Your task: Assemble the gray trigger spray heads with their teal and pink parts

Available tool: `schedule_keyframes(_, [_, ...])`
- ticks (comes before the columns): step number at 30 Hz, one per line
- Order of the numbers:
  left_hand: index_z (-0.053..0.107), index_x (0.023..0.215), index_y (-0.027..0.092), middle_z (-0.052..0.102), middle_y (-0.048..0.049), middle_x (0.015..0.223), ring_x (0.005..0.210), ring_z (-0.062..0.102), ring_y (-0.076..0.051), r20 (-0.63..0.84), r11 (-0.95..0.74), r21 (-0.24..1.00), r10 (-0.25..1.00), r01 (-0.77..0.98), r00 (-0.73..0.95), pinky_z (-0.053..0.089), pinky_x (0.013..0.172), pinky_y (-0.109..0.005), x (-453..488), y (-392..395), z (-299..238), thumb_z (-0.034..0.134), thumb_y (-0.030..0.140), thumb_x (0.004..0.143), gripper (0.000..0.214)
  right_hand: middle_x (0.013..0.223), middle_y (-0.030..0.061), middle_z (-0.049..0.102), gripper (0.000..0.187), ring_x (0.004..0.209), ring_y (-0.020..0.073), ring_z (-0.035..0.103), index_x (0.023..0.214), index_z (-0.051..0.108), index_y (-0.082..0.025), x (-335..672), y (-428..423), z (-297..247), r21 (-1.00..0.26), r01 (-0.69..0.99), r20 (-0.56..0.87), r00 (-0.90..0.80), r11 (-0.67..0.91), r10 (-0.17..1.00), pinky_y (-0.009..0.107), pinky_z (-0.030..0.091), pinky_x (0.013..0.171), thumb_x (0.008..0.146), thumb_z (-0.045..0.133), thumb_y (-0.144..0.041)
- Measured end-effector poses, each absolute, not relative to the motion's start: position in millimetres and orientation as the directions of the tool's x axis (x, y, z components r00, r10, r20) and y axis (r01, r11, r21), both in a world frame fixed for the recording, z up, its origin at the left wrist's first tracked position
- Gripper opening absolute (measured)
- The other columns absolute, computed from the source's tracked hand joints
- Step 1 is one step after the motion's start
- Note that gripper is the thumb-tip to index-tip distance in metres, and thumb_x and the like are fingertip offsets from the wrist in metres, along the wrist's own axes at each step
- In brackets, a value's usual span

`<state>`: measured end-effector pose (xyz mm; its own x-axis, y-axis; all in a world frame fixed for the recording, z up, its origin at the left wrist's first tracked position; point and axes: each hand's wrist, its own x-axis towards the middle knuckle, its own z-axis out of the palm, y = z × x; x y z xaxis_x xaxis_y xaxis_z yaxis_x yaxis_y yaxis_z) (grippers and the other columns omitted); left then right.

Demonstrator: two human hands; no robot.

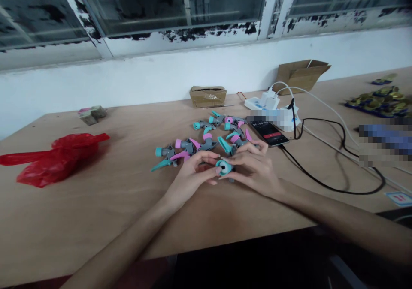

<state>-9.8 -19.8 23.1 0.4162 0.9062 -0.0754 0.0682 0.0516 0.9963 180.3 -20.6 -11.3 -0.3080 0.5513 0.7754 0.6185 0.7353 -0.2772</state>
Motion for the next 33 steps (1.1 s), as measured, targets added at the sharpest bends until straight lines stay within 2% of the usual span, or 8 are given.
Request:
schedule_keyframes(2, [0.058, 0.093, 0.017, 0.057, -0.0032, 0.089, 0.083, 0.057, -0.015, -0.107, 0.108, 0.994, 0.927, 0.020, 0.360, 0.051, 0.063, -0.024, -8, -22, 21, 0.061, 0.025, 0.077, 0.018, 0.077, -0.0028, 0.069, 0.019, 0.080, 0.0155, 0.058, 0.086, 0.062, -0.024, 181, -21, -10, -0.263, 0.646, 0.797, -0.272, 0.716, 0.538, 0.040, 0.027, 0.089, 0.073, 0.066, -0.037])
schedule_keyframes(4, [0.059, 0.091, 0.017, 0.057, -0.0031, 0.088, 0.085, 0.055, -0.014, -0.172, 0.198, 0.980, 0.911, -0.031, 0.375, 0.049, 0.064, -0.022, -6, -23, 17, 0.059, 0.028, 0.078, 0.016, 0.080, -0.0036, 0.069, 0.017, 0.082, 0.0158, 0.058, 0.087, 0.061, -0.025, 182, -22, -8, -0.226, 0.655, 0.811, -0.284, 0.721, 0.512, 0.041, 0.026, 0.091, 0.074, 0.067, -0.034])
schedule_keyframes(9, [0.061, 0.088, 0.018, 0.056, -0.0038, 0.100, 0.083, 0.052, -0.010, -0.311, 0.422, 0.892, 0.831, -0.160, 0.462, 0.043, 0.060, -0.017, 0, -22, 13, 0.058, 0.025, 0.078, 0.012, 0.082, -0.0065, 0.070, 0.014, 0.081, 0.0150, 0.059, 0.089, 0.059, -0.027, 185, -21, -5, -0.102, 0.644, 0.835, -0.359, 0.758, 0.417, 0.042, 0.025, 0.090, 0.076, 0.065, -0.027])
schedule_keyframes(15, [0.058, 0.075, 0.016, 0.050, -0.0012, 0.077, 0.066, 0.047, -0.007, -0.422, 0.581, 0.763, 0.780, -0.284, 0.463, 0.040, 0.055, -0.016, 8, -20, 15, 0.056, 0.021, 0.077, 0.006, 0.088, -0.0081, 0.070, 0.013, 0.079, 0.0148, 0.059, 0.090, 0.061, -0.031, 187, -9, -12, 0.059, 0.662, 0.847, -0.429, 0.747, 0.313, 0.043, 0.024, 0.088, 0.078, 0.064, -0.028])
schedule_keyframes(21, [0.053, 0.069, 0.016, 0.047, -0.0016, 0.074, 0.067, 0.047, -0.009, -0.460, 0.588, 0.766, 0.783, -0.259, 0.419, 0.042, 0.055, -0.017, 19, -12, 25, 0.054, 0.017, 0.073, 0.005, 0.087, -0.0096, 0.070, 0.019, 0.081, 0.0162, 0.059, 0.097, 0.062, -0.039, 193, -6, -15, 0.055, 0.700, 0.840, -0.418, 0.712, 0.346, 0.044, 0.022, 0.088, 0.080, 0.061, -0.029])
schedule_keyframes(29, [0.054, 0.076, 0.016, 0.048, -0.0011, 0.072, 0.063, 0.046, -0.009, -0.375, 0.557, 0.774, 0.787, -0.301, 0.491, 0.043, 0.055, -0.020, 21, -6, 31, 0.047, 0.015, 0.072, 0.008, 0.092, -0.0059, 0.070, 0.021, 0.084, 0.0178, 0.060, 0.098, 0.062, -0.033, 197, -7, -12, 0.028, 0.698, 0.844, -0.399, 0.715, 0.357, 0.042, 0.030, 0.083, 0.078, 0.063, -0.026])
schedule_keyframes(33, [0.053, 0.074, 0.016, 0.049, -0.0019, 0.070, 0.061, 0.045, -0.010, -0.407, 0.570, 0.771, 0.785, -0.284, 0.468, 0.044, 0.054, -0.020, 21, -4, 32, 0.043, 0.013, 0.071, 0.010, 0.093, -0.0066, 0.070, 0.019, 0.085, 0.0179, 0.060, 0.096, 0.063, -0.035, 197, -8, -12, 0.021, 0.705, 0.830, -0.407, 0.709, 0.381, 0.043, 0.026, 0.086, 0.080, 0.061, -0.027])
